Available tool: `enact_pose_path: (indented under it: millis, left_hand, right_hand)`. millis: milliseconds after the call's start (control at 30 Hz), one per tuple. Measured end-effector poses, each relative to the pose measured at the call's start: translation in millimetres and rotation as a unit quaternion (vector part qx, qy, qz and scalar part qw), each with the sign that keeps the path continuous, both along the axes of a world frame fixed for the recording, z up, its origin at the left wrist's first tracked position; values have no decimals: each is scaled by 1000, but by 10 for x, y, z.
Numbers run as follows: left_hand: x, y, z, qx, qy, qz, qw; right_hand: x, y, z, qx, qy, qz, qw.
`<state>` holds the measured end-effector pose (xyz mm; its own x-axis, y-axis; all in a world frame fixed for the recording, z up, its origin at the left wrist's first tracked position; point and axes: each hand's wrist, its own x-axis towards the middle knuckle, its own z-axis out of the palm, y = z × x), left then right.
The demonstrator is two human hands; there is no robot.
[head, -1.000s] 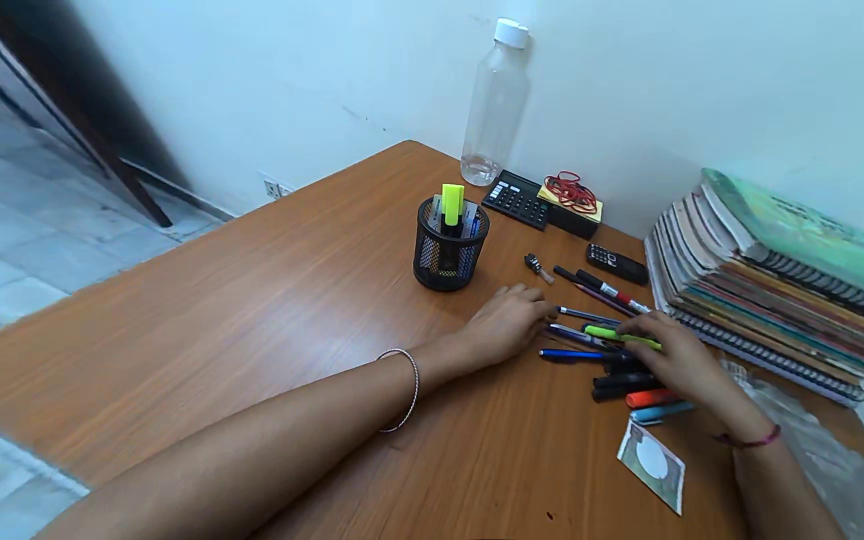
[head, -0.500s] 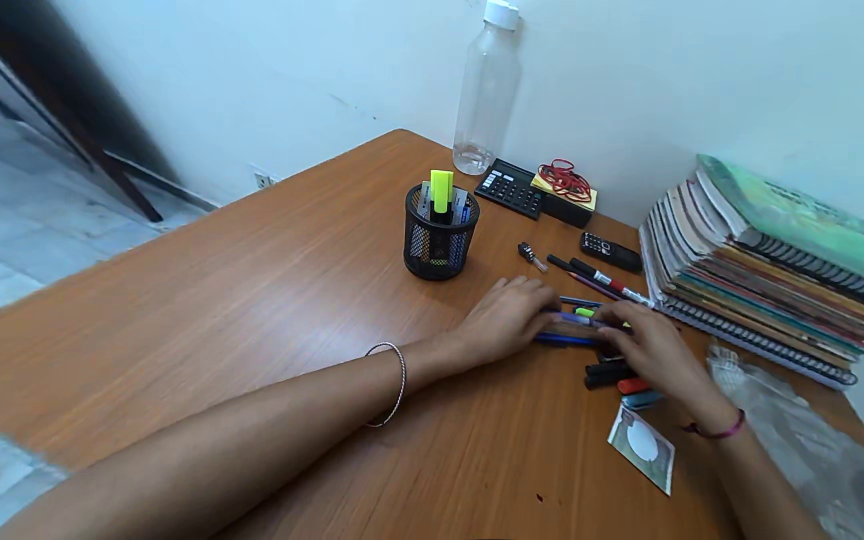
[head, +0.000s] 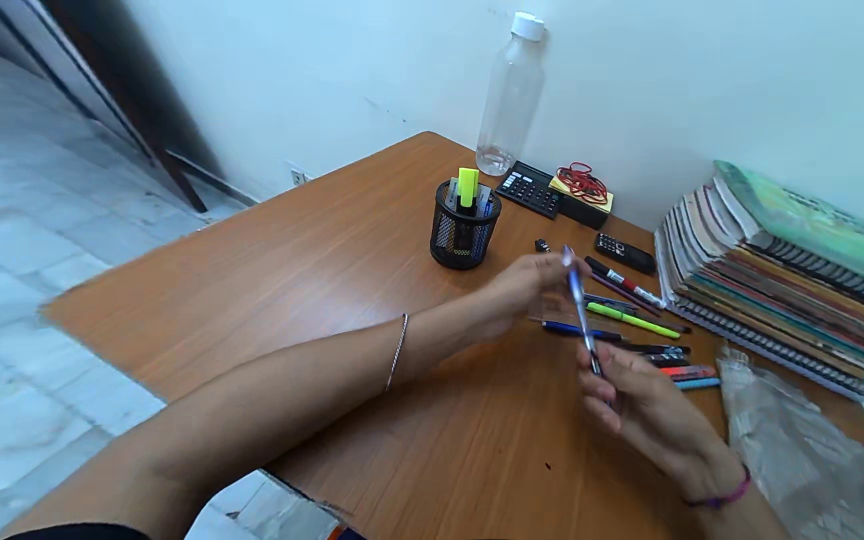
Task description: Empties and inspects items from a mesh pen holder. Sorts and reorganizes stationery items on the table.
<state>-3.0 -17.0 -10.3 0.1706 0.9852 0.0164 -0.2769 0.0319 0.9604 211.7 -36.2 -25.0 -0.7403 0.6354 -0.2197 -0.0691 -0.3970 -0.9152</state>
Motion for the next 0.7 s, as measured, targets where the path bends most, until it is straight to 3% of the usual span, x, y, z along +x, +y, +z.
enact_pose_path:
  millis: [100,233,300,400,700]
  left_hand:
    - [-332,135,169,69,-66,97,991]
    - [-241,19,214,99,-72,13,992]
    - [-158,-26,180,90,-64,-33,993]
    - [-130,-60,176,81,-65,-77,992]
    - [-62,-102,71,60,-54,-109,991]
  right_hand:
    - [104,-321,-135,-8,8,75,997]
    - [100,-340,-174,210,43,8,977]
    - [100,-289,-160,258,54,-53,963]
    - [137,-313,-150,254,35,-104,961]
    - [162,-312,-167,228,11,-133,964]
